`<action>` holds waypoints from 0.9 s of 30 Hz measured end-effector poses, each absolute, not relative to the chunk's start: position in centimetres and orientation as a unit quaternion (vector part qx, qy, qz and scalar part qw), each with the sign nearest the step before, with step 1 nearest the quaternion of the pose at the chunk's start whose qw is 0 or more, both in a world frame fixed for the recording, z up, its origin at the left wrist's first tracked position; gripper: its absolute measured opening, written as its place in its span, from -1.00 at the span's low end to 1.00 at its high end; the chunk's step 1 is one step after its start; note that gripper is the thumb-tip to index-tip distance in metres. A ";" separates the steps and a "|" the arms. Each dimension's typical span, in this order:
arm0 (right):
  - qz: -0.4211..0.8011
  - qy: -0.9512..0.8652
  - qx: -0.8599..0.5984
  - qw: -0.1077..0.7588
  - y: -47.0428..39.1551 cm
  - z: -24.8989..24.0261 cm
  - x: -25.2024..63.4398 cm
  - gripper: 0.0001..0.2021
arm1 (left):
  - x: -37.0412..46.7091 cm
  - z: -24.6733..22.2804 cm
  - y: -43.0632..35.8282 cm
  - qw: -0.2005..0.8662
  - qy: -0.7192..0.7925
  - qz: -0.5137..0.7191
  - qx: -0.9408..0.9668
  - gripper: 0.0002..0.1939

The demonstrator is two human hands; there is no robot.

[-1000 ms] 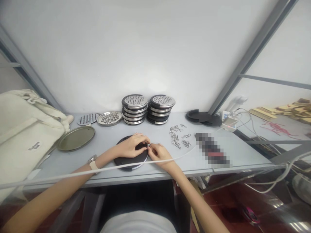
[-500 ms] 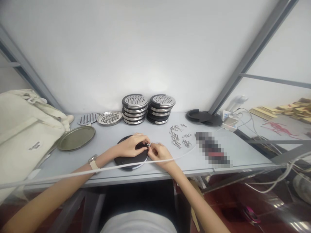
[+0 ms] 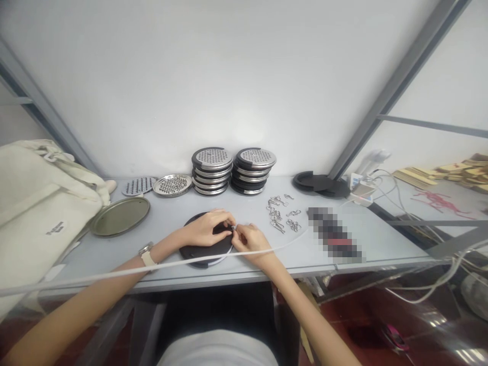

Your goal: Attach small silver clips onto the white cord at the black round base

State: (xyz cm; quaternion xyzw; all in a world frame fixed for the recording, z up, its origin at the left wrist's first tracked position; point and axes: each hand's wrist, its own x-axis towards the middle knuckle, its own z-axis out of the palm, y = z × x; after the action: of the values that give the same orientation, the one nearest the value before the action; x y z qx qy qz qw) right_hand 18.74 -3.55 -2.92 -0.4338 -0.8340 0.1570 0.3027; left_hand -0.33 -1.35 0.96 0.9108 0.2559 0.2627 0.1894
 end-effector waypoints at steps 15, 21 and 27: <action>0.201 -0.828 -0.442 0.280 -3.5 -2.7 18.8 -0.76 | -0.7 1.6 -1.2 0.128 0.282 0.213 0.927 -0.78; 0.185 -0.824 -0.456 0.280 -3.6 -2.7 18.7 -0.73 | -3.1 4.8 -6.0 0.064 0.412 0.218 0.883 -0.79; 0.195 -0.822 -0.452 0.287 -3.6 -2.8 18.7 -0.73 | -4.1 5.3 -17.6 0.289 0.321 0.186 0.882 -0.81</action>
State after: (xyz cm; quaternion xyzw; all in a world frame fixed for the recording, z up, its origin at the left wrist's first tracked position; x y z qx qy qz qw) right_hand 18.71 -3.56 -2.82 -0.4521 -0.8217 0.1945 0.2872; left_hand -4.07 -17.63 5.33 0.8825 0.3213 0.1855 0.2891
